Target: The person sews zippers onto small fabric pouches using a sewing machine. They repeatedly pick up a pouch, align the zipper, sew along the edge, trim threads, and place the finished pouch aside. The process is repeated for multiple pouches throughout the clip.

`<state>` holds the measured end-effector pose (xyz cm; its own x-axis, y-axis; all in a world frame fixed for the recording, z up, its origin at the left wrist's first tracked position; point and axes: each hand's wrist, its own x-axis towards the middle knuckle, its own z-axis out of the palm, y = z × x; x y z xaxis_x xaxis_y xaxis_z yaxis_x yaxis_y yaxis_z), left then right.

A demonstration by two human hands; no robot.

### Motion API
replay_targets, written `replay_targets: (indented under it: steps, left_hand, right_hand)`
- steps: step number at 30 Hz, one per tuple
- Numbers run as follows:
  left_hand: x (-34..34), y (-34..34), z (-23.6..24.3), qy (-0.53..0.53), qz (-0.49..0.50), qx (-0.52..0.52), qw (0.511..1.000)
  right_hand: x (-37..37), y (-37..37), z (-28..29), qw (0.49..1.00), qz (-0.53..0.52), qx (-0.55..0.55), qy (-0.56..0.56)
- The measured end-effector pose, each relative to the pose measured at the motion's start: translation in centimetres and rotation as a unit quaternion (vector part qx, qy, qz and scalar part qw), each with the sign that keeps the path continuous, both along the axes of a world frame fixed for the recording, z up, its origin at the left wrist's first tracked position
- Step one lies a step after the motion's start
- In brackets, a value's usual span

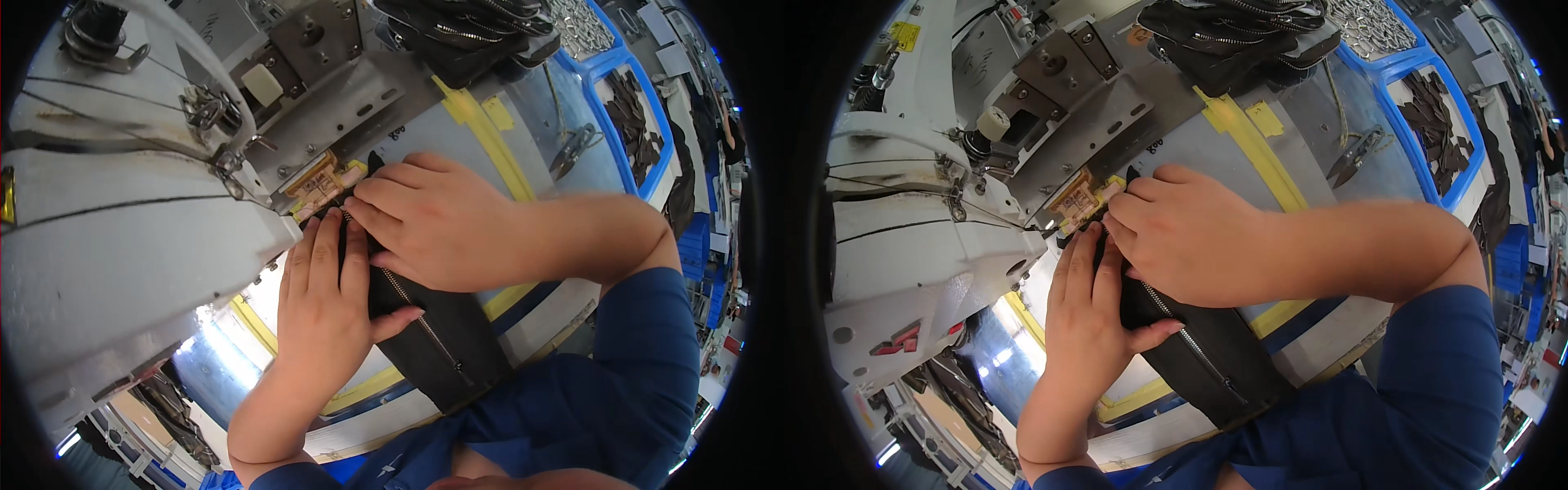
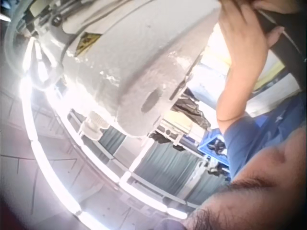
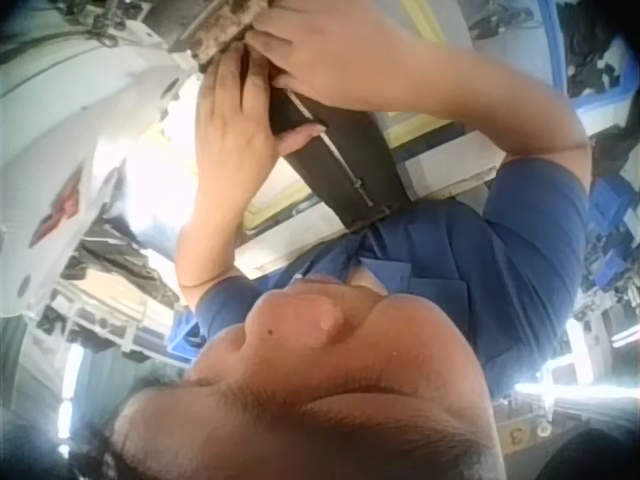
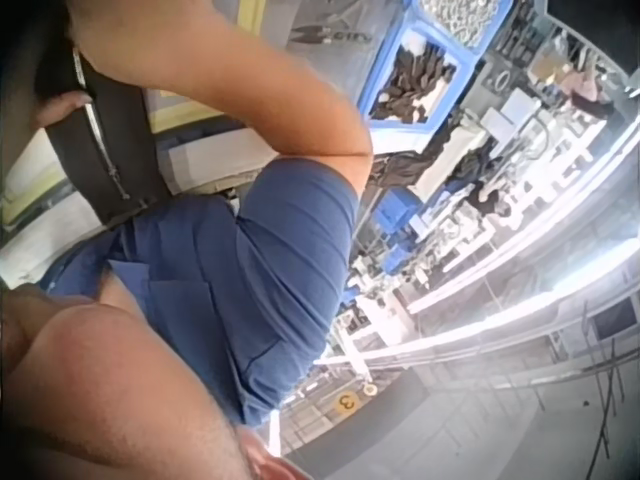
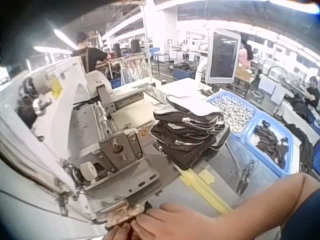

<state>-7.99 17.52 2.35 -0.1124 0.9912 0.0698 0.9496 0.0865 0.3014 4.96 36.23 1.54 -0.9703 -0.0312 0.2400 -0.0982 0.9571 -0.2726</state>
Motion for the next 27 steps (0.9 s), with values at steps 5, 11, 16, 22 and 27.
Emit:
replay_targets:
  steps: [5, 11, 16, 22, 27]
  left_hand:
    - [0.01, 0.25, 0.21, 0.0, -0.002, 0.004, 1.0]
    - [-0.14, 0.18, 0.03, -0.007, -0.003, -0.003, 1.0]
    - [-0.12, 0.17, 0.14, -0.001, -0.005, -0.01, 1.0]
    - [0.12, 0.28, 0.21, -0.003, 0.007, -0.003, 1.0]
    - [0.25, 0.22, 0.22, 0.009, 0.009, 0.001, 1.0]
  right_hand:
    - [0.13, -0.08, 0.01, 1.0, 0.005, -0.008, -0.021]
    - [0.0, -0.24, 0.31, 0.999, -0.001, 0.013, -0.04]
    - [0.13, -0.28, -0.09, 1.0, -0.012, -0.011, -0.01]
    - [0.1, -0.1, -0.17, 1.0, 0.002, 0.003, 0.003]
    - [0.12, -0.11, -0.39, 1.0, 0.002, 0.013, 0.01]
